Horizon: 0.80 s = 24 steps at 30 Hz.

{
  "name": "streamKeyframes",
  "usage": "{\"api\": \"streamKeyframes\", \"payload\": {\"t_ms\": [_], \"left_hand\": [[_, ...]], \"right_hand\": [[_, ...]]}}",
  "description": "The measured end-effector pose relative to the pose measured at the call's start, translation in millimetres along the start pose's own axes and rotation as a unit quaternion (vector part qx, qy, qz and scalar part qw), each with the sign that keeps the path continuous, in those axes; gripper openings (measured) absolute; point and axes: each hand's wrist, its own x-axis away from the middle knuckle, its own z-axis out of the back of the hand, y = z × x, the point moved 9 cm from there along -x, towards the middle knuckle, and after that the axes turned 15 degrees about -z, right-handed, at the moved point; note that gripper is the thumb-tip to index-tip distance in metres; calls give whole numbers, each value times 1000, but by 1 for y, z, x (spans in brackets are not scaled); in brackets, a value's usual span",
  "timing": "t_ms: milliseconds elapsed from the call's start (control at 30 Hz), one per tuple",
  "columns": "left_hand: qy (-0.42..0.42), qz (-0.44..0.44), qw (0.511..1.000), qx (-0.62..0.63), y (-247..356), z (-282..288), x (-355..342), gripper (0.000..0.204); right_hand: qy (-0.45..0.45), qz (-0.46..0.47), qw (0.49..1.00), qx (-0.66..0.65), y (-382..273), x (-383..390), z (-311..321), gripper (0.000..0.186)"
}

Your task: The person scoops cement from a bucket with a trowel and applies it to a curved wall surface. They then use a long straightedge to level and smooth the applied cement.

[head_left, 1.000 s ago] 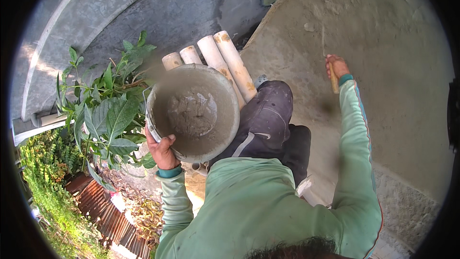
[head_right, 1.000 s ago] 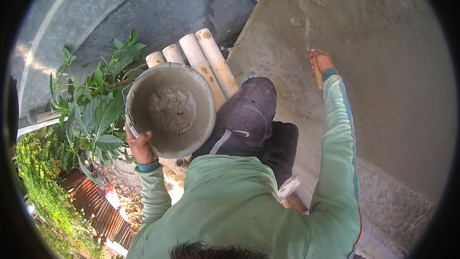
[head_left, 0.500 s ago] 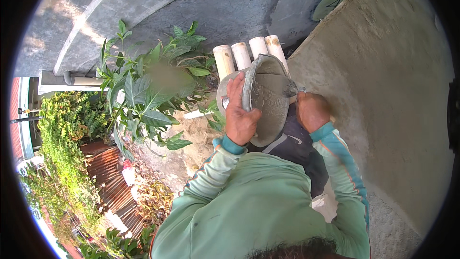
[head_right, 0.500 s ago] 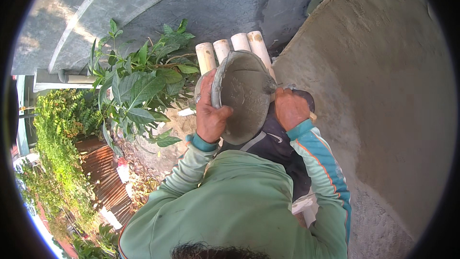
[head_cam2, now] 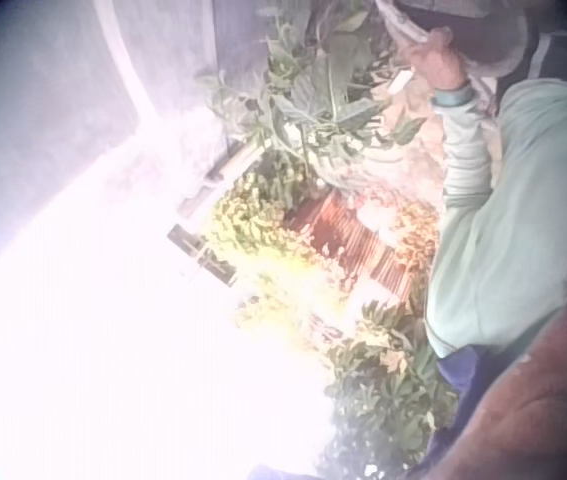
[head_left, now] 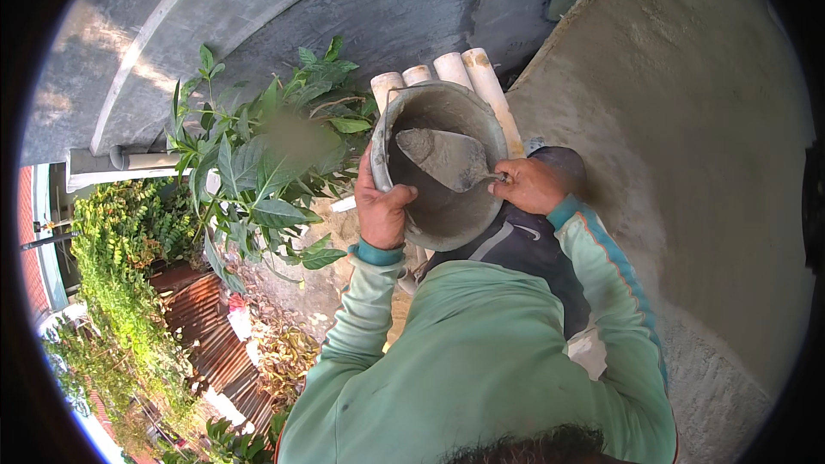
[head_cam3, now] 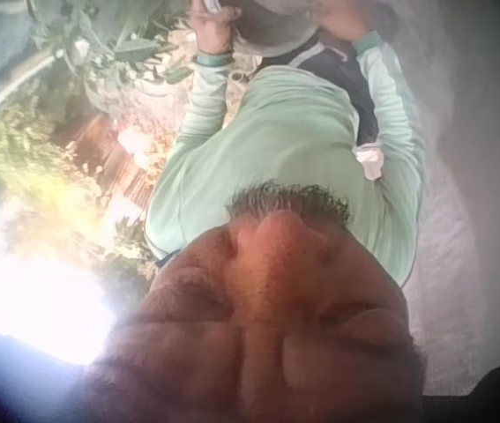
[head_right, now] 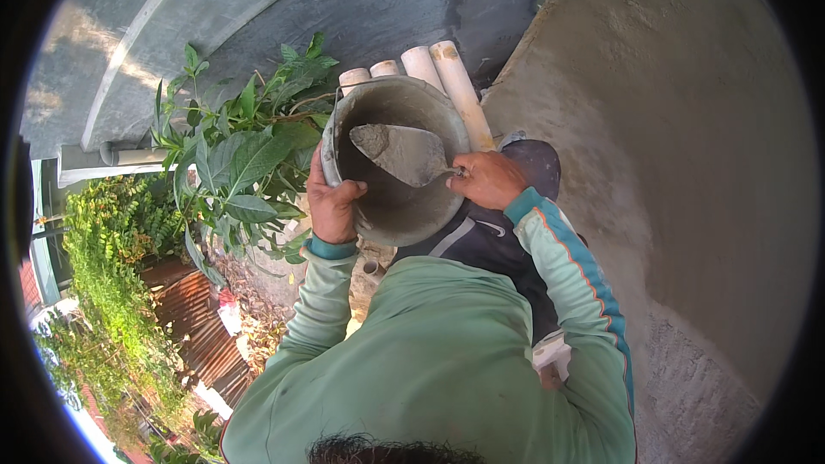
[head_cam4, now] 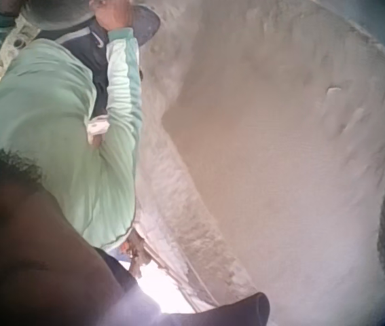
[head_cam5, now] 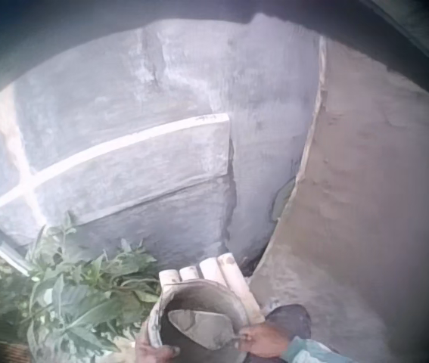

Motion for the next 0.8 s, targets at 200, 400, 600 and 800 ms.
{"api": "streamKeyframes", "payload": {"t_ms": [200,400,600,800], "left_hand": [[71,0,997,25,-1,54,-1,78],[70,-1,997,9,-3,49,-5,79],[74,3,997,9,0,42,-1,80],[28,-18,999,-6,4,-21,0,83]], "right_hand": [[-75,64,992,-84,-16,42,22,32],[-317,-115,817,-468,116,73,70,23],[252,-240,883,-314,252,120,277,21],[210,20,972,100,49,91,138,29]]}}
